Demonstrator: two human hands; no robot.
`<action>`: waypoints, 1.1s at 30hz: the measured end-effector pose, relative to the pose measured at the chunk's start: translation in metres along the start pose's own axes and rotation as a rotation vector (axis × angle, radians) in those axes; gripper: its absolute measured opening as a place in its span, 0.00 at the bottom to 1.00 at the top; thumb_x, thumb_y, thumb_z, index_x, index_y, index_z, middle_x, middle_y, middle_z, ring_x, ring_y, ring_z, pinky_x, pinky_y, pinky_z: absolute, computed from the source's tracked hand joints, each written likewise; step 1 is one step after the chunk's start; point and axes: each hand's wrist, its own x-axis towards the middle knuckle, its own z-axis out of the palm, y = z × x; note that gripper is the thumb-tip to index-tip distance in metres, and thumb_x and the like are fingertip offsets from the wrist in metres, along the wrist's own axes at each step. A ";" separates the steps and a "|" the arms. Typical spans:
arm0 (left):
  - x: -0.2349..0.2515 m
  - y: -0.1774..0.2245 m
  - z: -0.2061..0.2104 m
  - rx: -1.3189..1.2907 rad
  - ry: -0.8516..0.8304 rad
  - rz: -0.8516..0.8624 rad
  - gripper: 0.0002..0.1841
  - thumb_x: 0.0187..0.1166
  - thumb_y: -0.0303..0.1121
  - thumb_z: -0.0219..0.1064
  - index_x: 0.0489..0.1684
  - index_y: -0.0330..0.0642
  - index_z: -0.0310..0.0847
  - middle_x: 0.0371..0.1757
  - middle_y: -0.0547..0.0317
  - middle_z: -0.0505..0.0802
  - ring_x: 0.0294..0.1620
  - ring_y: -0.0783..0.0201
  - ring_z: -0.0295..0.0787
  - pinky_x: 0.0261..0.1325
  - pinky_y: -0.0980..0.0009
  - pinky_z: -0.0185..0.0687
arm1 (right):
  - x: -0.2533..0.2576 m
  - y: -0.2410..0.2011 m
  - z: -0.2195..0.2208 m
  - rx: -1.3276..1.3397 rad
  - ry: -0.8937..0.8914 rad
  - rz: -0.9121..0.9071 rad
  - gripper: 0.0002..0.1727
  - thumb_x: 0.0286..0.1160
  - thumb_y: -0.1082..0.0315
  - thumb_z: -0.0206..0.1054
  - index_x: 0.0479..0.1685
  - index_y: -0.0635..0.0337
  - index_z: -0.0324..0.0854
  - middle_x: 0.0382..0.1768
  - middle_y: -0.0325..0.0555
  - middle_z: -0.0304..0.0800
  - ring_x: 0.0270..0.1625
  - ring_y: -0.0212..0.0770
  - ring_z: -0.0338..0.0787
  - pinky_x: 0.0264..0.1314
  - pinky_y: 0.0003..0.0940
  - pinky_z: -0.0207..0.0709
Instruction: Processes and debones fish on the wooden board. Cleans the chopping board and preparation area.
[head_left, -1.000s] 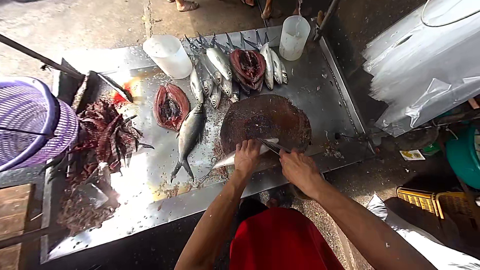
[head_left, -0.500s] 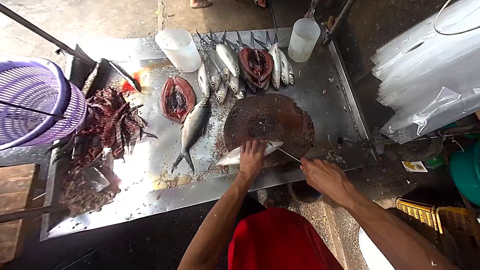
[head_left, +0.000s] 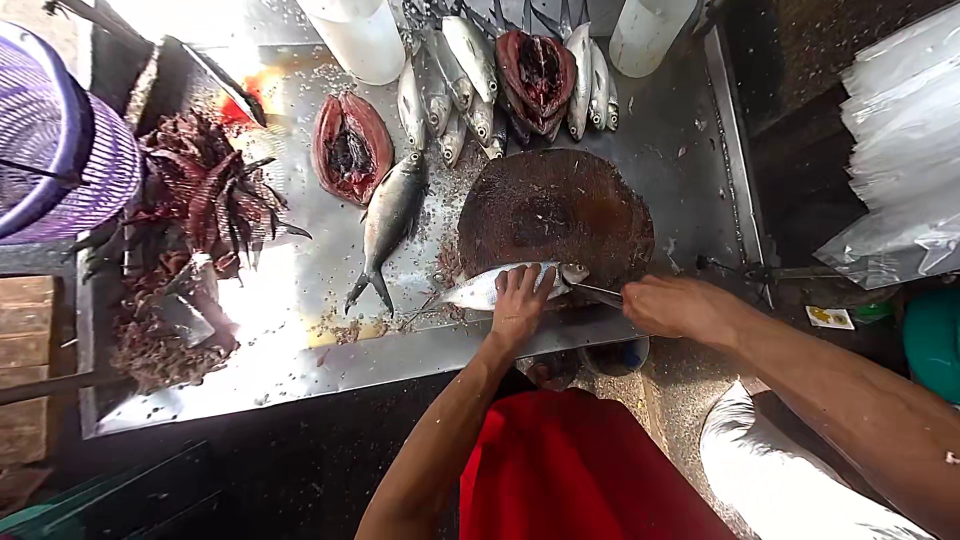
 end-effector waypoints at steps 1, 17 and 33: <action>0.000 -0.001 0.002 0.007 0.027 0.008 0.26 0.74 0.29 0.70 0.74 0.59 0.83 0.67 0.50 0.88 0.69 0.44 0.82 0.69 0.40 0.70 | 0.001 -0.005 -0.010 -0.007 -0.033 0.012 0.21 0.93 0.57 0.47 0.52 0.64 0.82 0.47 0.62 0.88 0.54 0.62 0.90 0.52 0.65 0.79; 0.046 -0.006 -0.044 -0.036 -0.342 -0.010 0.27 0.71 0.32 0.74 0.74 0.54 0.83 0.67 0.44 0.89 0.71 0.38 0.81 0.68 0.38 0.75 | -0.013 -0.021 -0.018 -0.069 0.072 0.088 0.23 0.93 0.52 0.50 0.66 0.57 0.82 0.59 0.60 0.89 0.65 0.64 0.87 0.59 0.69 0.78; 0.121 -0.018 -0.059 -0.003 -0.749 -0.027 0.24 0.74 0.38 0.72 0.72 0.63 0.83 0.67 0.51 0.90 0.70 0.42 0.84 0.65 0.34 0.79 | -0.015 -0.004 0.009 -0.021 0.232 0.120 0.18 0.92 0.66 0.47 0.65 0.61 0.80 0.53 0.61 0.90 0.58 0.62 0.90 0.53 0.59 0.81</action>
